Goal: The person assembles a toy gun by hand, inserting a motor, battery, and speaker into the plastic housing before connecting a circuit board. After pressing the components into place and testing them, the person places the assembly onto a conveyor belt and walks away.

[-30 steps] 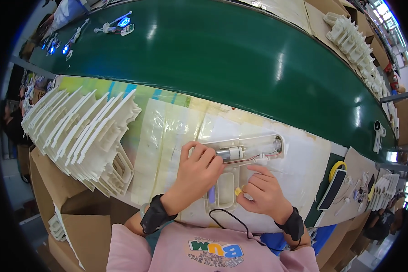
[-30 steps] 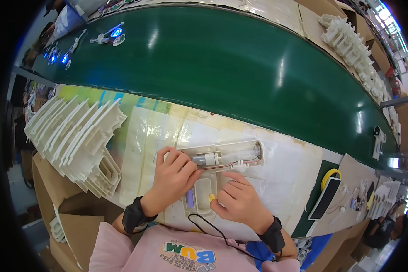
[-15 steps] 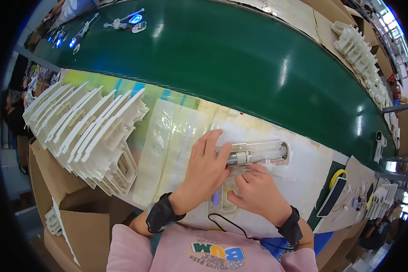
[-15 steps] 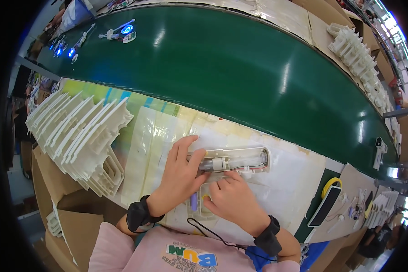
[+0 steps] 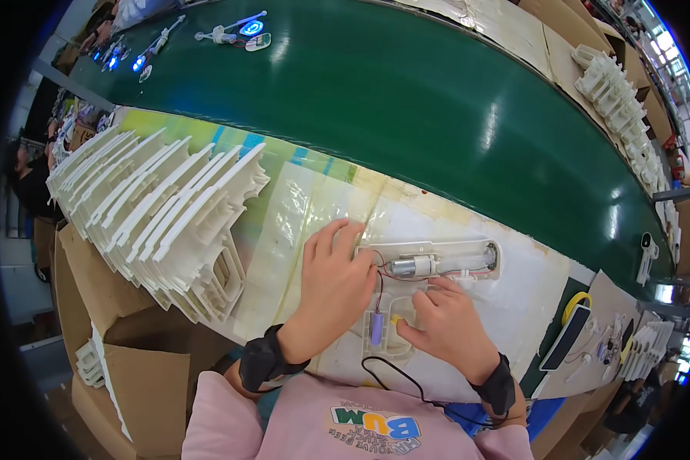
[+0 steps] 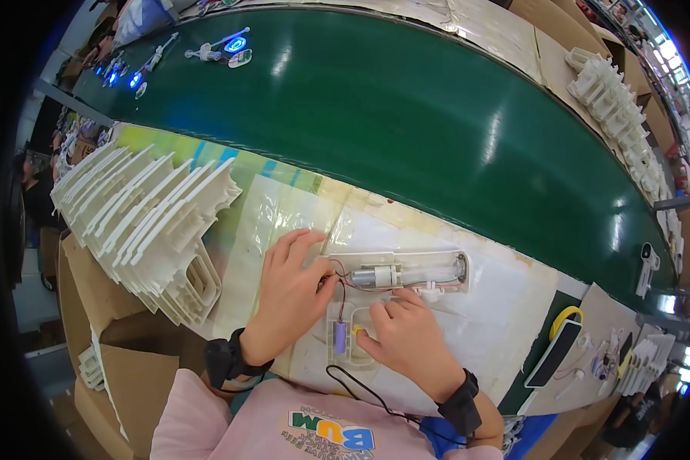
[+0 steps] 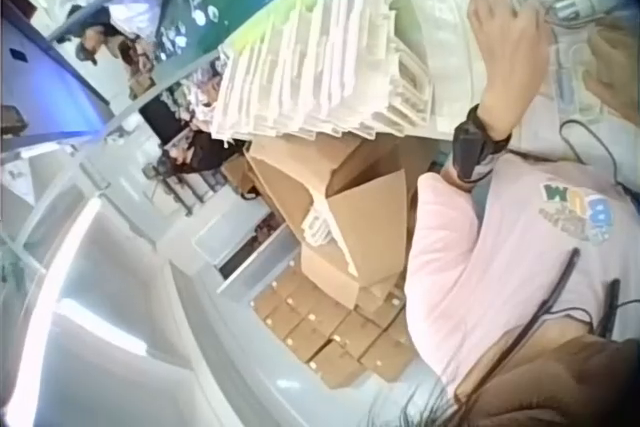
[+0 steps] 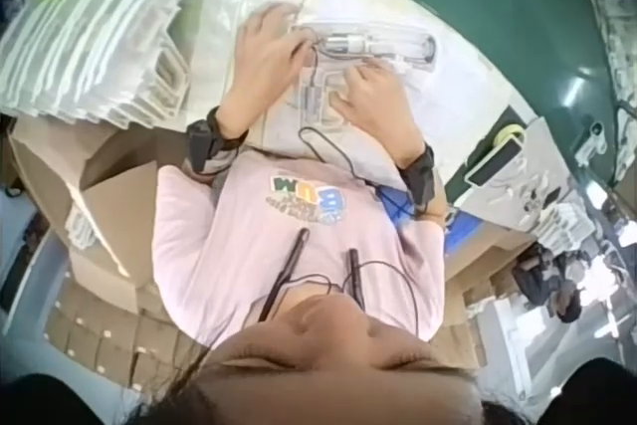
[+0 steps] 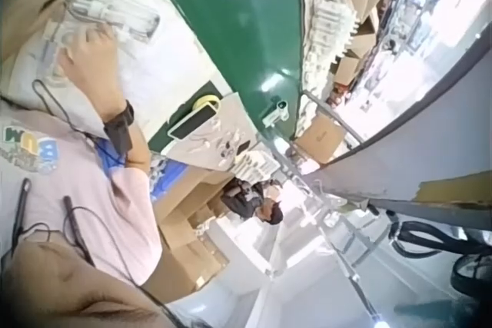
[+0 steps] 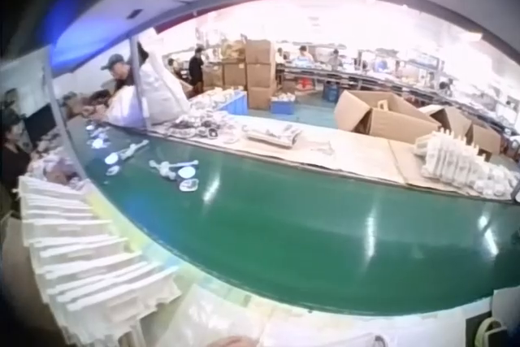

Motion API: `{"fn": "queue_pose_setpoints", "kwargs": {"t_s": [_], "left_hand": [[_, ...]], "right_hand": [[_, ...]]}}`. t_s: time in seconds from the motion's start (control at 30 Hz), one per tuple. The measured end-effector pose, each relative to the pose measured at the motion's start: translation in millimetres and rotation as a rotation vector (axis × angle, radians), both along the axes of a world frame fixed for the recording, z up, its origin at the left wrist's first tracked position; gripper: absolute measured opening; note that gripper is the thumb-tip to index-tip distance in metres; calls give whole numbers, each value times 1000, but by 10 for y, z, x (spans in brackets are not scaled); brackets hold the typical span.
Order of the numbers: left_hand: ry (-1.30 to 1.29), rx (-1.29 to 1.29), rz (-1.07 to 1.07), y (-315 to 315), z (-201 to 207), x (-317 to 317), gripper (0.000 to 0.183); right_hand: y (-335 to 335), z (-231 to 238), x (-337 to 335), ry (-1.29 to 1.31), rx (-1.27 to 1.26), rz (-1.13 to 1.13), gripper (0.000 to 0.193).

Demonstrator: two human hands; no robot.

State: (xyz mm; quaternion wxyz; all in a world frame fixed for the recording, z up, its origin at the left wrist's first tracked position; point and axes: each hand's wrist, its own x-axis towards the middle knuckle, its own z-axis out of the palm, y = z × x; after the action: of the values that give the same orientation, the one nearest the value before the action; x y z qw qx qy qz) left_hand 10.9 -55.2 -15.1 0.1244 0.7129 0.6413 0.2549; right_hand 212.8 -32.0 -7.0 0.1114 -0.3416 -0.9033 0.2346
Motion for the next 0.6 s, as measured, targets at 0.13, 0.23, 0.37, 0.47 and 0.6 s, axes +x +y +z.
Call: {"fn": "queue_pose_setpoints", "kwargs": {"t_s": [0.13, 0.23, 0.37, 0.47, 0.6], "left_hand": [[8, -19, 70, 36, 3, 82, 23], [4, 20, 16, 43, -40, 66, 25], [-25, 23, -90, 68, -42, 13, 18], [40, -11, -99, 41, 66, -5, 12], [106, -11, -133, -69, 77, 33, 10]], "right_hand": [[-32, 1, 0, 12, -9, -13, 31], [-48, 1, -11, 7, -12, -16, 32], [-52, 13, -30, -7, -23, -21, 32], [-54, 36, -43, -28, -59, -35, 33], [-65, 61, -84, -62, -62, -37, 34]]}}
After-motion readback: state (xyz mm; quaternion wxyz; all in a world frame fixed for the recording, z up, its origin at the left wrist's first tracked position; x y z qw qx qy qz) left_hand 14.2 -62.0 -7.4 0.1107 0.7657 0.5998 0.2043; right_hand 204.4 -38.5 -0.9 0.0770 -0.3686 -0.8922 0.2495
